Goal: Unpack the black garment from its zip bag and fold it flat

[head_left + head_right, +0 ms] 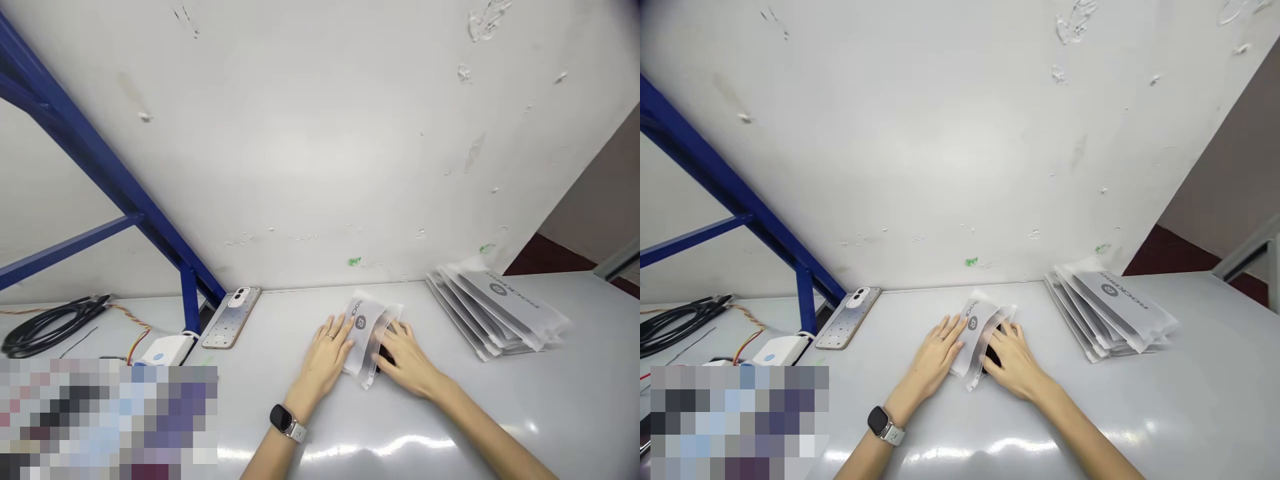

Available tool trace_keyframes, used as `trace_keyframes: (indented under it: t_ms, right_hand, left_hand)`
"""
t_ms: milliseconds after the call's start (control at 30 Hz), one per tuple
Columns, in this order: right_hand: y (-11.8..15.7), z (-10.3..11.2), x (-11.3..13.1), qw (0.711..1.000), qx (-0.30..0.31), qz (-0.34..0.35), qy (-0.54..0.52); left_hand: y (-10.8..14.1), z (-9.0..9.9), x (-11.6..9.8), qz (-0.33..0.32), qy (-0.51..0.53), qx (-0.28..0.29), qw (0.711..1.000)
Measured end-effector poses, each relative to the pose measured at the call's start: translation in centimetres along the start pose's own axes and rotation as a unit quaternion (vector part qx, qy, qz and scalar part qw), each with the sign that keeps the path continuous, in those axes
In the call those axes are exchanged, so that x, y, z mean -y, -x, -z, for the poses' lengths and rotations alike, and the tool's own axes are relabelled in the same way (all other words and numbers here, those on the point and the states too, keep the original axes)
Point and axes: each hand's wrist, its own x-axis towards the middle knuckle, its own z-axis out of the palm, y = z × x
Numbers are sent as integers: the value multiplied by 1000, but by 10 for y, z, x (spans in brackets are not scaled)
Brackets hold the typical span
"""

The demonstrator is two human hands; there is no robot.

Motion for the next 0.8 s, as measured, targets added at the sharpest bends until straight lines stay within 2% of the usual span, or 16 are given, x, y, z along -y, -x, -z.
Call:
trace_keyframes:
  t_ms: [100, 300, 500, 733, 800]
  right_hand:
    - [-1, 6, -2, 999, 10, -17, -37]
    - [4, 26, -19, 997, 43, -17, -61]
    - [11, 38, -41, 992, 65, 6, -107]
    - [17, 36, -65, 995, 12, -58, -81]
    - [17, 34, -68, 995, -6, -67, -71]
  left_hand:
    - [1, -1, 1, 8, -19, 3, 1000]
    - [6, -4, 10, 12, -51, -34, 998]
    - [9, -5, 20, 33, -57, 2, 998]
    - [25, 9, 70, 107, -126, -24, 986]
    - [29, 16, 78, 139, -152, -18, 979]
